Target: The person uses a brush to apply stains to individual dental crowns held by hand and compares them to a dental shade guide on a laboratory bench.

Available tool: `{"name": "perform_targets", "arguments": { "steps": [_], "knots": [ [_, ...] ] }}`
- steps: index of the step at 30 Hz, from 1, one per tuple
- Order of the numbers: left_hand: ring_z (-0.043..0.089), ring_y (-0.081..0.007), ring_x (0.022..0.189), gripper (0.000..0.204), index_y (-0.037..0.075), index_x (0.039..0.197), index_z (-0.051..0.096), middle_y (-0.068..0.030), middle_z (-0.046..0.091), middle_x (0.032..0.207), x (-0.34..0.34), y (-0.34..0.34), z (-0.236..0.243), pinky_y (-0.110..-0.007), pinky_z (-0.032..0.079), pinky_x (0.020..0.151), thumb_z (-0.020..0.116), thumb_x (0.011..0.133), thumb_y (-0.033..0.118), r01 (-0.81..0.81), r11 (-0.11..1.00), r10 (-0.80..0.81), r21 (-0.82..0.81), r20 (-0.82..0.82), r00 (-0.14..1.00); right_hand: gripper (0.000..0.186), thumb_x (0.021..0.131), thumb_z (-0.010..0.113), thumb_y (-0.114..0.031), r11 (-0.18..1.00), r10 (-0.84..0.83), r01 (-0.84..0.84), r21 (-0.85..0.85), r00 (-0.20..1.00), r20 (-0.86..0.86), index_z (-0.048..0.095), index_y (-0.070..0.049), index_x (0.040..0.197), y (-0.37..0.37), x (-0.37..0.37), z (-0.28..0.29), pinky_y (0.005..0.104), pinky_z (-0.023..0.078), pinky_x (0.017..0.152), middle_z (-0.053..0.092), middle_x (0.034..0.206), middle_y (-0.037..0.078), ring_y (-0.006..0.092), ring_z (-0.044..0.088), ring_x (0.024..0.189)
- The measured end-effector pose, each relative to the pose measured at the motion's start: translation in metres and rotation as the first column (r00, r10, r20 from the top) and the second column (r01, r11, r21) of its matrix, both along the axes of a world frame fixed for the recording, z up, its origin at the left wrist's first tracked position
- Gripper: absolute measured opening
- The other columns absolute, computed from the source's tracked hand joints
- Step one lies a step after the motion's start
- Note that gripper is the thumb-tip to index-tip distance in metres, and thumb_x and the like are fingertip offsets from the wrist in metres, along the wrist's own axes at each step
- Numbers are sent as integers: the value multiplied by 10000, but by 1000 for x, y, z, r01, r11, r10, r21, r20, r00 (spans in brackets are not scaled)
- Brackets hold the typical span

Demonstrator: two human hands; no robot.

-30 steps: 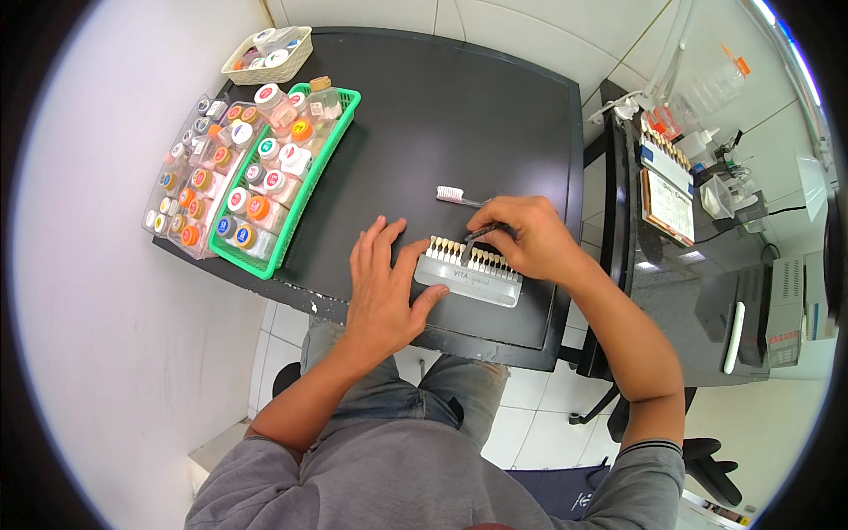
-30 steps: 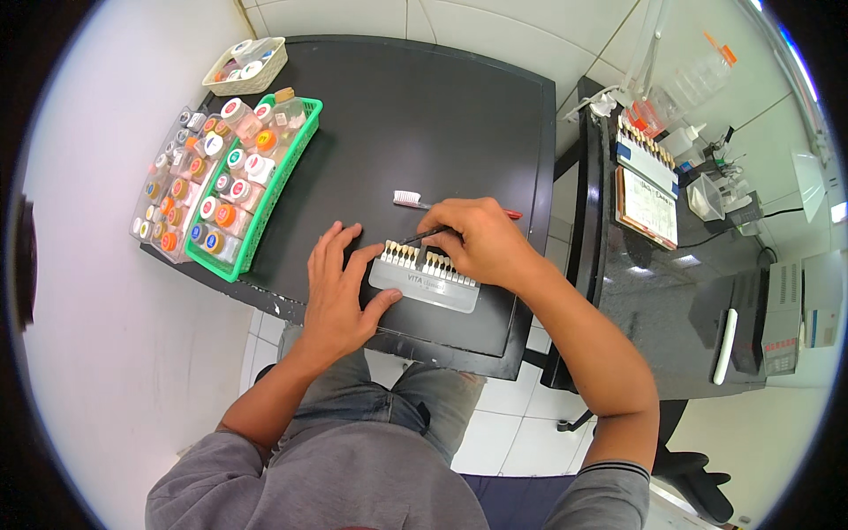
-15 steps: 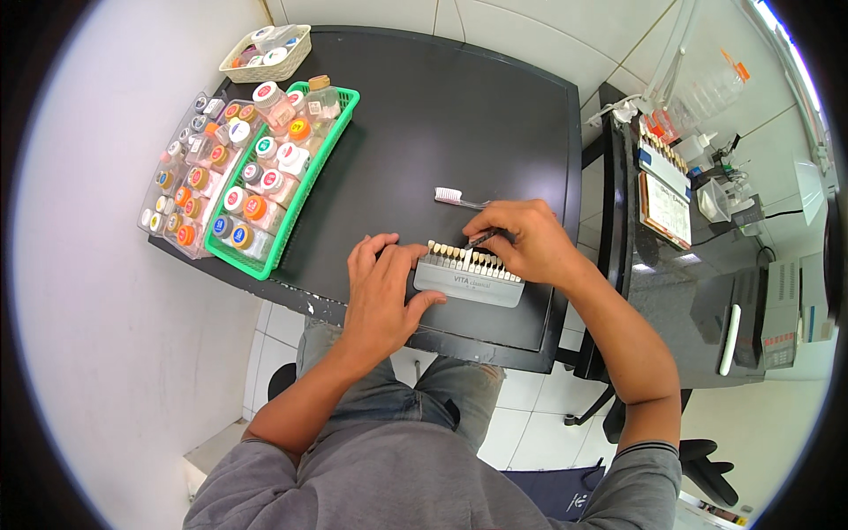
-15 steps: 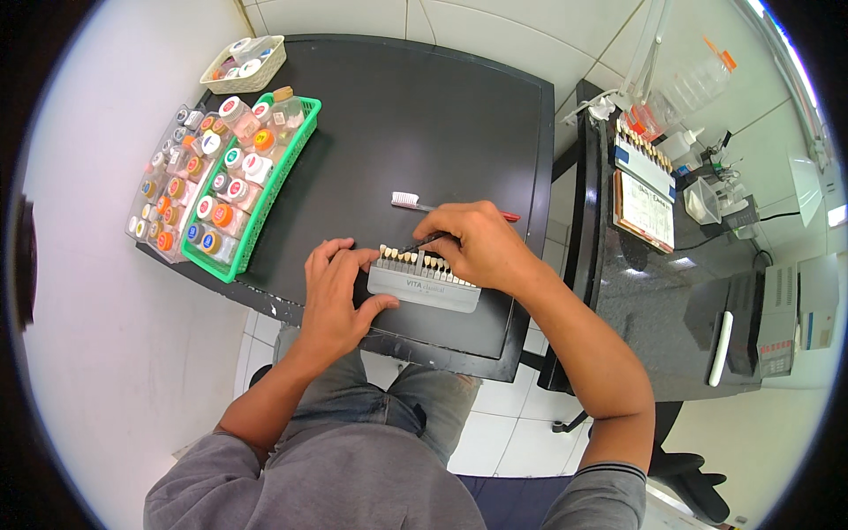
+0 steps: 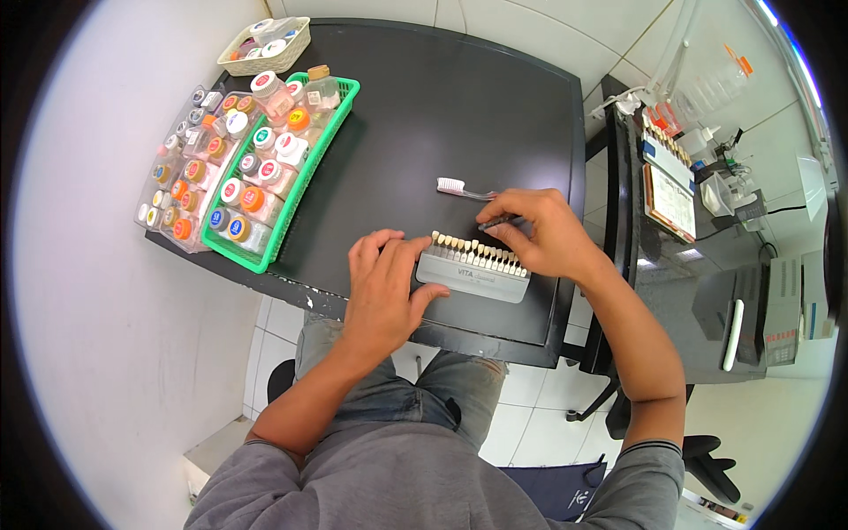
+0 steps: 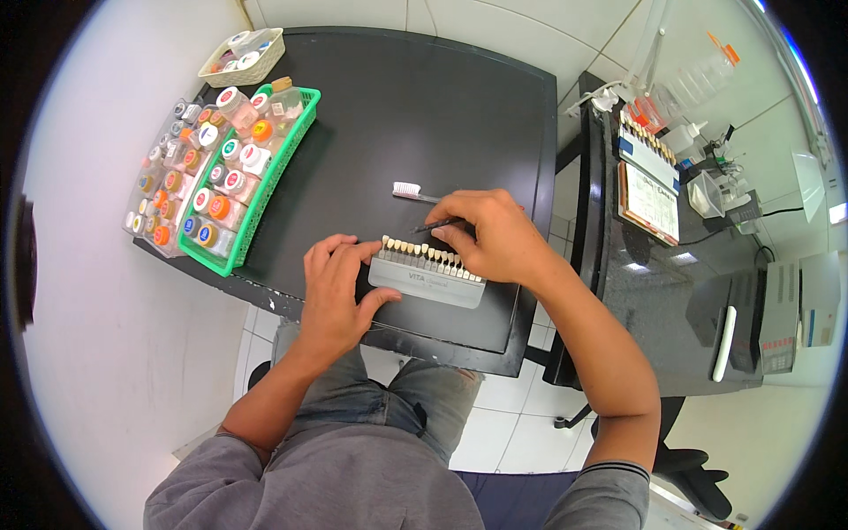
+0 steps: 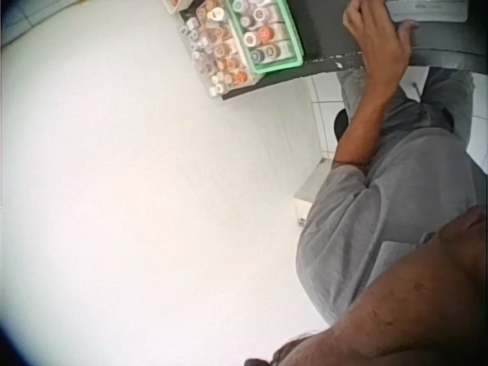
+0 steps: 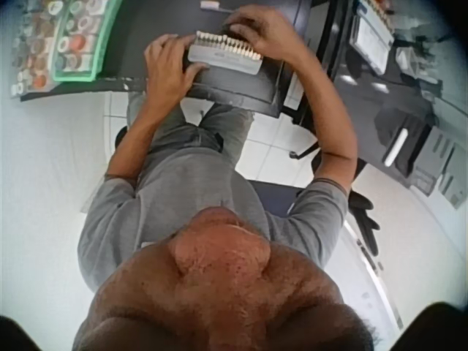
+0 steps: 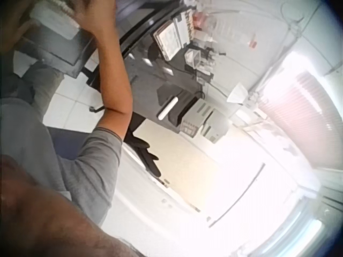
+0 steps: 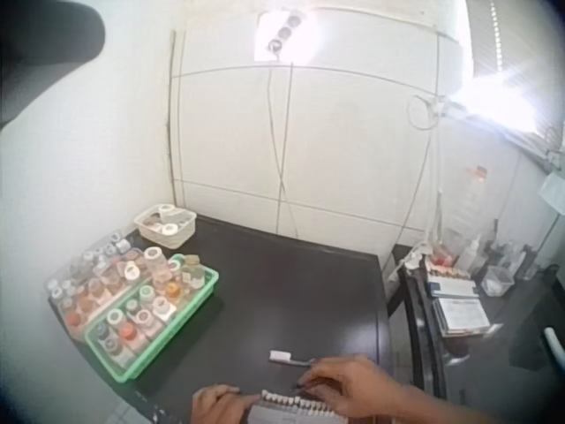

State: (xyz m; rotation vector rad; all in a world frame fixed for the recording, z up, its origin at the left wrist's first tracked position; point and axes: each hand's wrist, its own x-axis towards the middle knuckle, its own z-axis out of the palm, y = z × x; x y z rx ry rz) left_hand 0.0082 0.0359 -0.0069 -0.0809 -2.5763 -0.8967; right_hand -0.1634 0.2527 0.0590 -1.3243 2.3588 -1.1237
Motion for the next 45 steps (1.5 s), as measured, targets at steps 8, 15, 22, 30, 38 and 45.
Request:
{"name": "perform_targets", "arguments": {
  "steps": [8,15,22,30,38,45],
  "knots": [
    [551,-382,1336,662,41,1384,690,-107,697,1140,0,0,0,-531,389,1163,947,834,306,3,1000,-3,1,8,1000,120,899,812,-7,990,135,-133,34,988,-72,790,-4,1017,4,0,-7,427,551,699,758,920,157,317,717,756],
    [551,-384,1336,654,35,1371,688,-110,701,1139,1,1,3,-528,398,1153,948,834,304,-5,1000,5,-7,14,1000,139,877,800,11,992,104,-104,77,995,12,800,-14,1013,3,5,-3,428,586,958,792,947,130,330,764,847],
    [552,-393,1346,645,30,1365,680,-121,702,1141,1,1,1,-529,416,1142,953,832,270,-5,1000,5,17,10,1000,223,900,793,-168,988,-28,21,153,999,44,812,30,1000,0,9,3,417,585,709,776,859,168,307,765,772],
    [565,-402,1320,618,12,1336,697,-148,665,1234,0,2,-1,-522,444,1114,956,842,278,12,999,-12,35,7,1000,198,952,779,-158,978,23,-38,206,997,75,787,33,1006,3,7,-3,391,537,645,750,814,158,250,707,700],
    [562,-377,1227,617,7,1348,700,-166,630,1278,1,-1,3,-480,445,1077,949,854,280,44,998,-48,37,100,994,238,994,718,-173,975,-184,150,164,959,218,762,60,1012,-6,10,8,430,554,723,746,800,207,314,731,730],
    [541,-401,1365,614,28,1371,694,-156,634,1329,-1,-3,0,-508,441,1151,949,852,235,87,994,-91,72,53,994,274,1031,731,-232,948,-318,316,39,936,152,746,41,1012,17,-17,8,384,520,718,734,823,155,218,629,713]
  ]
}}
